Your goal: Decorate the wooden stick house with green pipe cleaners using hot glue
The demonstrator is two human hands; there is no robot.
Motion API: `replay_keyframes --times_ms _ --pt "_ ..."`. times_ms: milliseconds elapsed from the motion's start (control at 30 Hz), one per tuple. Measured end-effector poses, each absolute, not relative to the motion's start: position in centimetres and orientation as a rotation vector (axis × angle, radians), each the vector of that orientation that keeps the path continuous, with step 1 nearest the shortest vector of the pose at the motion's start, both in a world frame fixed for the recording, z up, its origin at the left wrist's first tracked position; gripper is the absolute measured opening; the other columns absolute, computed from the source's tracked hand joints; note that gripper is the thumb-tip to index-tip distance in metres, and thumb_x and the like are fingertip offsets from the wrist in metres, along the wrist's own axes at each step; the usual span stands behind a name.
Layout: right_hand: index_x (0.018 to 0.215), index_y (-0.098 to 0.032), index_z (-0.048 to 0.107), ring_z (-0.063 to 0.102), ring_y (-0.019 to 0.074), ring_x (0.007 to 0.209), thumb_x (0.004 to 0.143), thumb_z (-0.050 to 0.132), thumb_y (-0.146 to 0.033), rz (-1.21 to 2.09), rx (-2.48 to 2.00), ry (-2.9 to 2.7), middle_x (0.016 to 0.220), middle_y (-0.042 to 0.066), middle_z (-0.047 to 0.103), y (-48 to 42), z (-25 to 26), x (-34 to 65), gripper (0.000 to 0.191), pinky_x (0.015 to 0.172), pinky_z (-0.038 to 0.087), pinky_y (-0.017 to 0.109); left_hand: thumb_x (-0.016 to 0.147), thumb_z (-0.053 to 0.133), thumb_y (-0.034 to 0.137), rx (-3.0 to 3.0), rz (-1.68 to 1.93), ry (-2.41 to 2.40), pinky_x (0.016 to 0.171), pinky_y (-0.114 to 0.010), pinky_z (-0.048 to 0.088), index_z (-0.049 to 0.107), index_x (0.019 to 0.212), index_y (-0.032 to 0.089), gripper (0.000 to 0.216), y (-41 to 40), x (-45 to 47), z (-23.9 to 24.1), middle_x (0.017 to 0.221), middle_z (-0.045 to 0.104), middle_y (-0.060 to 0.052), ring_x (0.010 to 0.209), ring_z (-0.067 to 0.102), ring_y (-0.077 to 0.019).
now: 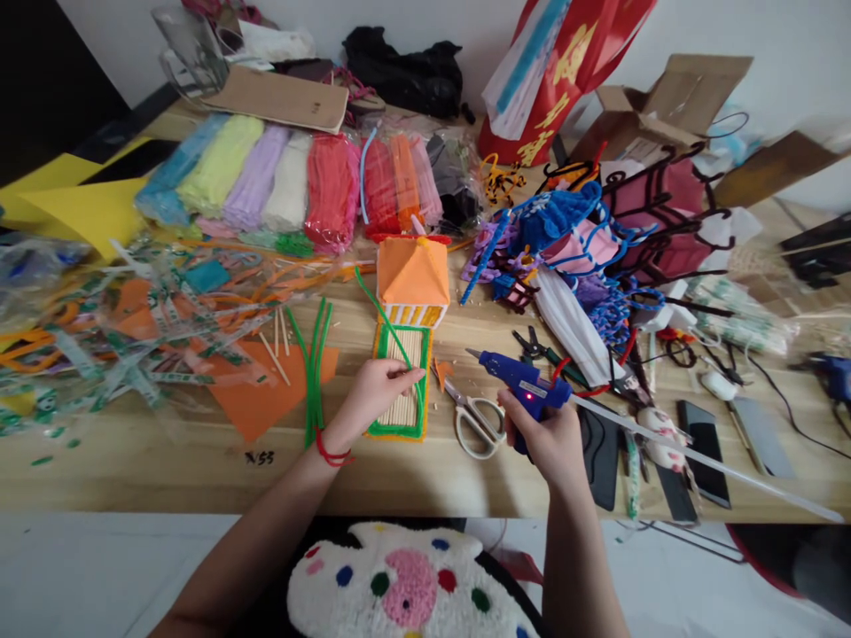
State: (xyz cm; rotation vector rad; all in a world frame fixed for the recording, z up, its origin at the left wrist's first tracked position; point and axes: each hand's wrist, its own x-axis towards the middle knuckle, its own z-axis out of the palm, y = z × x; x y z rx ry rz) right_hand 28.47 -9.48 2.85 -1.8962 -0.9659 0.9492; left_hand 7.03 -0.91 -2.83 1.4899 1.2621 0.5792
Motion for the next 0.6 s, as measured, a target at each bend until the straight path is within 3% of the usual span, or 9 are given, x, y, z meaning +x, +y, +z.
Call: replay_keyframes --times_ms 200,333,467,600 --pt "0.07 -0.015 0.062 0.051 0.0134 0.047 0.066 0.072 -0.052 1.071 -1.885 -1.013 0.053 0.002 0.06 -10.6 1.8 28.1 0.038 0.044 0.038 0.023 0.079 0.053 0.051 1.553 0.453 1.428 0.044 -0.024 0.023 0.056 0.051 0.016 0.044 -1.5 5.5 -2.5 0.043 0.045 0.004 0.04 0.036 -0.0091" --pt "0.08 -0.015 0.064 0.051 0.0136 0.05 0.07 0.069 -0.05 1.243 -1.842 -1.089 0.055 0.001 0.059 -11.1 0.9 27.6 0.037 0.047 0.039 0.024 0.081 0.049 0.052 1.546 0.418 1.48 0.046 -0.024 0.025 0.055 0.051 0.017 0.047 -2.2 4.4 -2.4 0.04 0.041 0.005 0.04 0.037 -0.0094" --pt "0.084 -0.015 0.065 0.047 0.0118 0.049 0.075 0.064 -0.052 1.287 -1.853 -1.207 0.056 -0.001 0.056 -11.3 0.2 27.2 0.037 0.046 0.037 0.023 0.083 0.047 0.053 1.497 0.401 1.47 0.048 -0.024 0.029 0.055 0.051 0.017 0.049 -2.9 3.9 -2.8 0.041 0.043 0.004 0.042 0.041 -0.0102" --pt "0.081 -0.015 0.065 0.047 0.0123 0.049 0.075 0.062 -0.055 1.21 -1.933 -1.242 0.056 -0.001 0.056 -11.2 -0.2 27.3 0.041 0.047 0.037 0.023 0.083 0.048 0.054 1.558 0.404 1.457 0.049 -0.024 0.032 0.06 0.054 0.016 0.049 -3.6 3.7 -2.9 0.048 0.054 0.002 0.045 0.046 -0.0104"
